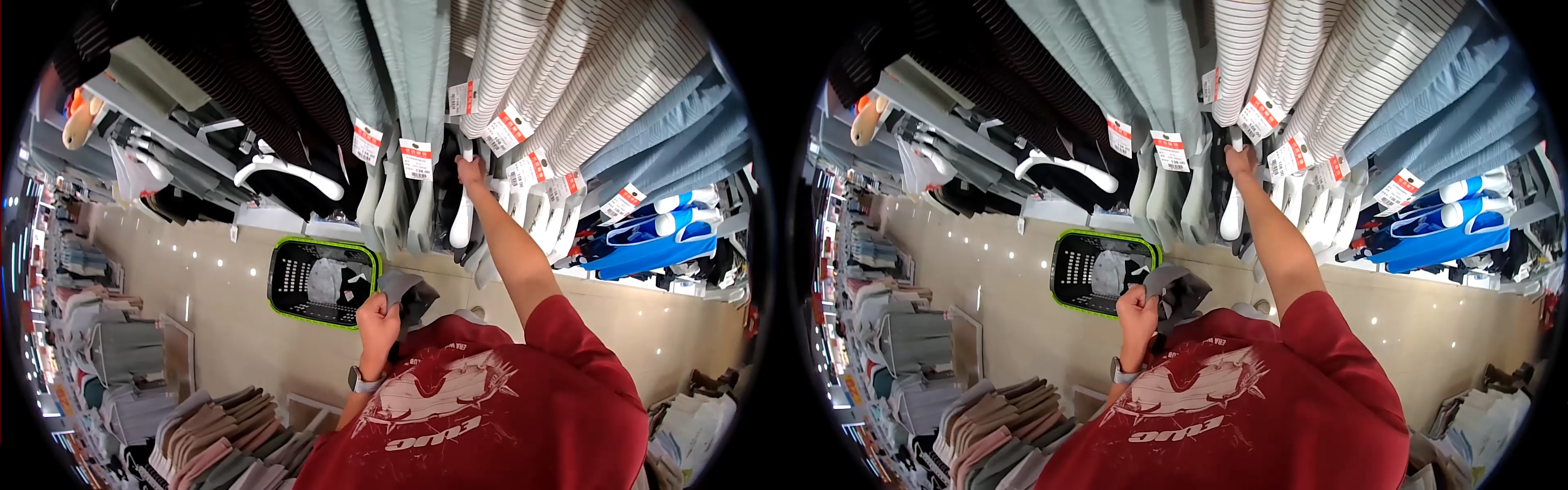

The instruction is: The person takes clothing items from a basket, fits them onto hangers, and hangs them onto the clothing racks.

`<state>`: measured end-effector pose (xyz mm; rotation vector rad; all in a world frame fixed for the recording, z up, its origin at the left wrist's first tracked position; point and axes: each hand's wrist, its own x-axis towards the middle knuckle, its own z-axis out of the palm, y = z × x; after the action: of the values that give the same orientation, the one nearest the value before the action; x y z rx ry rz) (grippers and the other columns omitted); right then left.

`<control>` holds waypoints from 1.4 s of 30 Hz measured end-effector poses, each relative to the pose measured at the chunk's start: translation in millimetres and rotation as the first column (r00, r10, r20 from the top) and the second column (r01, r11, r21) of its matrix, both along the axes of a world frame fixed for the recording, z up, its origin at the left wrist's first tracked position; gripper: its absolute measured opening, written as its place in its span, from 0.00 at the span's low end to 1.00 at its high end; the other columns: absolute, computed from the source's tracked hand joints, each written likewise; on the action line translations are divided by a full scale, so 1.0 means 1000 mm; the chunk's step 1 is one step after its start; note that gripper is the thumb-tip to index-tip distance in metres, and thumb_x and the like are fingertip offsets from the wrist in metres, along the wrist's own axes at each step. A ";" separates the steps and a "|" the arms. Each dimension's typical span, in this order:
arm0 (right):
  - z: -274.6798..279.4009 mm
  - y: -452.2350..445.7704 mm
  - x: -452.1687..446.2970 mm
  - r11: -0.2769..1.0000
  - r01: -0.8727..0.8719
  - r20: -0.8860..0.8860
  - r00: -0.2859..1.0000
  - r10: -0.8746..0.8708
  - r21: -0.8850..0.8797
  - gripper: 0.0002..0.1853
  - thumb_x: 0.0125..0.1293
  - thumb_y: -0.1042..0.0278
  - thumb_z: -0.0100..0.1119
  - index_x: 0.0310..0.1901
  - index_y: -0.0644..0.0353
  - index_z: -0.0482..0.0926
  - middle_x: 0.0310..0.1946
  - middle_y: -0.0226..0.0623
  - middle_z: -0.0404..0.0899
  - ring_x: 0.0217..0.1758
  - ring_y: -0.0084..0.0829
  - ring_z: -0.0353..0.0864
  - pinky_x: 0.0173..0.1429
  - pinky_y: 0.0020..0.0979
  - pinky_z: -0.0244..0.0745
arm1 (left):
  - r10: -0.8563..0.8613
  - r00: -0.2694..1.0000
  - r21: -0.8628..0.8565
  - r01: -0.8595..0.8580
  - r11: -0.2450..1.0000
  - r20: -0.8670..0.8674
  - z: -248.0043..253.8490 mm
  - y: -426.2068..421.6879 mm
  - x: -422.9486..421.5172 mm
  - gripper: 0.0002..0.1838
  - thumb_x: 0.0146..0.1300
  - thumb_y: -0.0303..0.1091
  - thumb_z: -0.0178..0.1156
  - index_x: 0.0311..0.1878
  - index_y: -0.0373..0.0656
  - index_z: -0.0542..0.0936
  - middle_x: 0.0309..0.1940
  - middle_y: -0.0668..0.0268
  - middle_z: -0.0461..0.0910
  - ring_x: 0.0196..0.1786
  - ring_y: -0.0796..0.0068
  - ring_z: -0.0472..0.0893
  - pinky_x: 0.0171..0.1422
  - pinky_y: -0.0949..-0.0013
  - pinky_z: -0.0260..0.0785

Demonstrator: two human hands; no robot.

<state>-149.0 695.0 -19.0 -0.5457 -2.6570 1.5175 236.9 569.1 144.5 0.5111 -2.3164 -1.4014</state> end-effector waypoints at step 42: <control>0.140 0.169 0.275 0.660 -0.751 -0.236 0.644 0.728 -0.015 0.16 0.45 0.62 0.75 0.33 0.63 0.84 0.22 0.38 0.80 0.23 0.30 0.78 0.32 0.30 0.72 | -0.276 0.894 -0.348 0.400 0.848 0.354 0.043 -0.009 -0.032 0.12 0.63 0.38 0.53 0.39 0.41 0.81 0.30 0.49 0.79 0.36 0.44 0.78 0.39 0.49 0.69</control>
<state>125.7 863.9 121.4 0.8103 -2.7498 1.7346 205.2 559.9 187.1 0.1834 -2.9627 -0.9600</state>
